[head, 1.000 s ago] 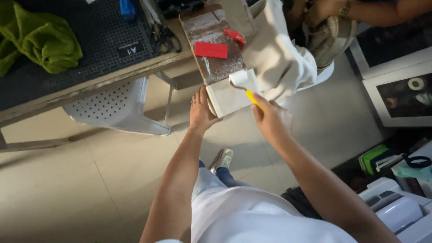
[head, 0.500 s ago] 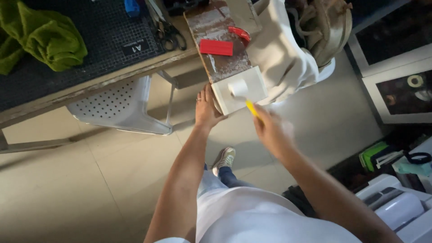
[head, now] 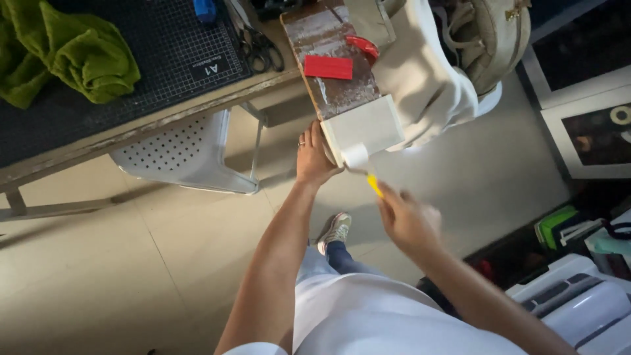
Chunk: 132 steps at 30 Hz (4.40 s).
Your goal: The person uses a small roller to paint a white block and then carefully applies and smooths a blue sheet onto a wooden block.
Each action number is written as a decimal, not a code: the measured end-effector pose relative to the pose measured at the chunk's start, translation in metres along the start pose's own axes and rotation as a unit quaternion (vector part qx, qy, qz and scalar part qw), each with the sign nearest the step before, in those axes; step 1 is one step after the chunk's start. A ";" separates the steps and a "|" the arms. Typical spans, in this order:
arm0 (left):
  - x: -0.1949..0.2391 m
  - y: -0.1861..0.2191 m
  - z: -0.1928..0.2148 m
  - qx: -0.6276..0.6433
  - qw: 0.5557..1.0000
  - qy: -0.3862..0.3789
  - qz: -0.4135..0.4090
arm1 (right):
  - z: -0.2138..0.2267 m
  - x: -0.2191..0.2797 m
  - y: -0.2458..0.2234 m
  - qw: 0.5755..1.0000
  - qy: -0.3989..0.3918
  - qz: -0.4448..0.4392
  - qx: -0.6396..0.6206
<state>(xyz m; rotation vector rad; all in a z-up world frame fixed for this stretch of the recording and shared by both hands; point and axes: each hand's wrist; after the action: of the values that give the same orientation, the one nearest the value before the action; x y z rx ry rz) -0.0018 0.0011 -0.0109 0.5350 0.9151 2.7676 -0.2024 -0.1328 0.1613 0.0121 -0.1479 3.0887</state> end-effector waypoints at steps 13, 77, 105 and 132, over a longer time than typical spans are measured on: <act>-0.001 0.000 -0.004 -0.047 0.998 -0.024 0.033 | -0.003 0.018 -0.015 0.998 0.049 0.025 0.003; -0.003 -0.019 -0.022 -0.042 0.997 0.052 -0.027 | 0.090 -0.198 0.255 0.940 -0.272 0.163 -0.127; 0.005 0.007 0.006 -0.074 0.996 -0.002 0.051 | 0.017 -0.101 0.247 0.924 -0.015 0.348 -0.161; 0.009 0.005 0.007 -0.031 0.999 0.008 0.012 | -0.032 -0.065 0.169 0.973 0.105 0.100 -0.179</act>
<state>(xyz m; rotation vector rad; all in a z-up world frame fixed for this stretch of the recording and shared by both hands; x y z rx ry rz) -0.0079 0.0037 0.0000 0.5187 0.8278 2.8150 -0.1464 -0.3005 0.1129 -0.3619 -0.7343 3.1781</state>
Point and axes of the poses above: each hand's wrist, its own x-axis away from the middle knuckle, its own z-axis out of the back of the hand, y = z × x, and after that the axes turned 15 degrees about z, right-handed
